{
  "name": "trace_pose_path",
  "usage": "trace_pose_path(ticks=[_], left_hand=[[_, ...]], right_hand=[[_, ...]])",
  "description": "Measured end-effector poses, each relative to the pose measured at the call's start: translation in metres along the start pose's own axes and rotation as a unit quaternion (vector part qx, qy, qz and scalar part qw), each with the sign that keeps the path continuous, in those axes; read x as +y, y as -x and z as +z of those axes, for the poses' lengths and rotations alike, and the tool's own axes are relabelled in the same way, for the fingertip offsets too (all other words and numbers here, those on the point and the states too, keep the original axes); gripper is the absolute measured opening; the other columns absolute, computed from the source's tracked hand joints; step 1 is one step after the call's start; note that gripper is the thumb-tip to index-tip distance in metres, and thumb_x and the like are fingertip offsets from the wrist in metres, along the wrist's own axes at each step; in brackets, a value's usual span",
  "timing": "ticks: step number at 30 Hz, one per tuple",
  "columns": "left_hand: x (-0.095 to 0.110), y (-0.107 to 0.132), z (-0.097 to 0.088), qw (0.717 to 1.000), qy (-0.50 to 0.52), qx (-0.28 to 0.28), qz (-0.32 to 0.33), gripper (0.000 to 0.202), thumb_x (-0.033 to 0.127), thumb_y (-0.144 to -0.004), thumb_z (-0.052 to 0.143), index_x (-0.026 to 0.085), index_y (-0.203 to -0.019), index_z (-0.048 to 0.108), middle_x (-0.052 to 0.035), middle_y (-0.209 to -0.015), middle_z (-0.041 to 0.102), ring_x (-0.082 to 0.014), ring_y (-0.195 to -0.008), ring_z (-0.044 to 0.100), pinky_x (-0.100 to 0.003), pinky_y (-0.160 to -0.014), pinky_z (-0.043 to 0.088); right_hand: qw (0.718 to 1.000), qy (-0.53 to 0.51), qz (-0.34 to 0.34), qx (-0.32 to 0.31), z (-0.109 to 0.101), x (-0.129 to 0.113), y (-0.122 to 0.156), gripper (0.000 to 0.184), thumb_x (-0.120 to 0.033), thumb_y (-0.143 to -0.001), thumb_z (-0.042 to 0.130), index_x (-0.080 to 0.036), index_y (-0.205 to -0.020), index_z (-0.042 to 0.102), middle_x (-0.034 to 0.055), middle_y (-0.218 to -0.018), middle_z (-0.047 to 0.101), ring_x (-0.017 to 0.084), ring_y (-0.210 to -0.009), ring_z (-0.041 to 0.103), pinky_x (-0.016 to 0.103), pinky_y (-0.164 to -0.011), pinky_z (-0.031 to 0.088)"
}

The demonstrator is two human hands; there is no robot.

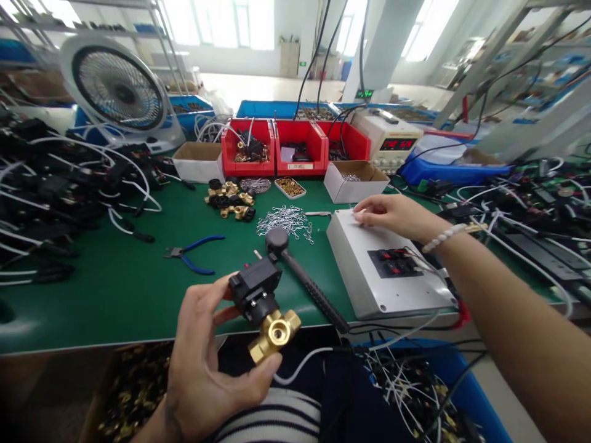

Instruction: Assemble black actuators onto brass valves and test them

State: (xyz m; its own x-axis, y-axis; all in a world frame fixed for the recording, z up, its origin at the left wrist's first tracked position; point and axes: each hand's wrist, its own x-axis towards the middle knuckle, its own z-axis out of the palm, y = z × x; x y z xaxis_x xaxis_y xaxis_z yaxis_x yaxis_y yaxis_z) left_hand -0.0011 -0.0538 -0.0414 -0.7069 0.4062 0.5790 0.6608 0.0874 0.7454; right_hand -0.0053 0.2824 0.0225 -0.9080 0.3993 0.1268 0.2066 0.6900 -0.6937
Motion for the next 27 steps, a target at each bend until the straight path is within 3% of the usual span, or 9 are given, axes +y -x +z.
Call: trace_pose_path(ticks=[2,4,7,9,12,15,23,25,27], left_hand=[[0.002,0.0,0.0,1.0,-0.007,0.004,0.011,0.081,0.025,-0.066,0.077,0.011,-0.138,0.043,-0.0112,-0.117,0.051,-0.0223,-0.105,0.056,-0.032,-0.082,0.062],[0.004,0.0,0.001,0.999,-0.016,0.014,0.024,0.08,0.026,-0.066,0.077,0.009,-0.137,0.044,-0.0113,-0.116,0.052,-0.0225,-0.105,0.056,-0.033,-0.083,0.062],[0.008,-0.001,0.002,0.999,-0.021,0.019,0.029,0.078,0.027,-0.067,0.076,0.009,-0.136,0.045,-0.0106,-0.116,0.053,-0.0216,-0.105,0.057,-0.032,-0.085,0.062],[0.012,-0.001,0.003,0.999,-0.026,0.019,0.029,0.076,0.026,-0.068,0.075,0.009,-0.135,0.046,-0.0099,-0.114,0.054,-0.0205,-0.103,0.057,-0.032,-0.086,0.061],[0.019,-0.001,0.008,0.998,-0.046,0.03,0.043,0.069,0.028,-0.069,0.072,0.008,-0.131,0.048,-0.009,-0.11,0.057,-0.0192,-0.098,0.059,-0.03,-0.082,0.061],[0.023,-0.003,0.016,0.995,-0.061,0.062,0.041,0.061,0.029,-0.071,0.069,0.009,-0.126,0.051,-0.0083,-0.106,0.059,-0.0182,-0.093,0.06,-0.029,-0.078,0.06],[0.013,-0.002,0.012,0.997,-0.059,0.035,0.044,0.068,0.033,-0.073,0.071,0.006,-0.131,0.047,-0.0094,-0.11,0.056,-0.0175,-0.098,0.057,-0.027,-0.084,0.059],[0.008,-0.001,0.008,0.998,-0.05,0.024,0.036,0.072,0.032,-0.073,0.073,0.007,-0.134,0.045,-0.0092,-0.112,0.055,-0.0179,-0.1,0.057,-0.027,-0.085,0.06],[0.003,0.0,0.004,0.999,-0.038,0.017,0.027,0.074,0.031,-0.073,0.075,0.009,-0.136,0.044,-0.0093,-0.114,0.054,-0.0186,-0.103,0.056,-0.028,-0.086,0.06]], right_hand=[[0.996,-0.025,-0.036,0.084,0.012,-0.023,0.023,0.003,-0.019,-0.077,0.075,-0.017,-0.079,0.075,0.0004,-0.071,0.071,0.011,-0.065,0.06,0.026,-0.064,0.045],[0.984,-0.075,-0.08,0.141,0.034,-0.048,0.056,0.018,-0.033,-0.09,0.065,-0.02,-0.1,0.072,0.0044,-0.094,0.072,0.015,-0.086,0.064,0.03,-0.08,0.049],[0.97,-0.186,-0.124,0.092,0.079,-0.078,0.104,0.044,-0.059,-0.097,0.045,-0.026,-0.117,0.066,0.0061,-0.113,0.069,0.021,-0.103,0.066,0.037,-0.087,0.054],[0.942,-0.319,-0.099,0.027,0.106,-0.091,0.124,0.049,-0.064,-0.095,0.045,-0.029,-0.124,0.063,0.0073,-0.123,0.066,0.025,-0.108,0.065,0.041,-0.088,0.055],[0.889,-0.452,-0.042,0.055,0.129,-0.103,0.132,0.044,-0.06,-0.095,0.047,-0.027,-0.114,0.068,0.0078,-0.113,0.066,0.025,-0.096,0.067,0.04,-0.081,0.056],[0.855,-0.505,0.004,0.118,0.13,-0.111,0.127,0.035,-0.047,-0.097,0.044,-0.025,-0.094,0.071,0.0076,-0.095,0.063,0.023,-0.083,0.064,0.039,-0.073,0.056],[0.852,-0.499,0.04,0.155,0.141,-0.117,0.117,0.043,-0.051,-0.096,0.039,-0.022,-0.087,0.069,0.0098,-0.095,0.066,0.027,-0.098,0.064,0.045,-0.088,0.054],[0.868,-0.479,0.03,0.132,0.144,-0.115,0.114,0.047,-0.055,-0.097,0.035,-0.023,-0.096,0.069,0.0089,-0.096,0.067,0.026,-0.098,0.065,0.044,-0.085,0.055],[0.905,-0.408,0.011,0.121,0.142,-0.109,0.109,0.052,-0.058,-0.099,0.028,-0.023,-0.108,0.066,0.0086,-0.101,0.067,0.025,-0.101,0.065,0.042,-0.085,0.055]])
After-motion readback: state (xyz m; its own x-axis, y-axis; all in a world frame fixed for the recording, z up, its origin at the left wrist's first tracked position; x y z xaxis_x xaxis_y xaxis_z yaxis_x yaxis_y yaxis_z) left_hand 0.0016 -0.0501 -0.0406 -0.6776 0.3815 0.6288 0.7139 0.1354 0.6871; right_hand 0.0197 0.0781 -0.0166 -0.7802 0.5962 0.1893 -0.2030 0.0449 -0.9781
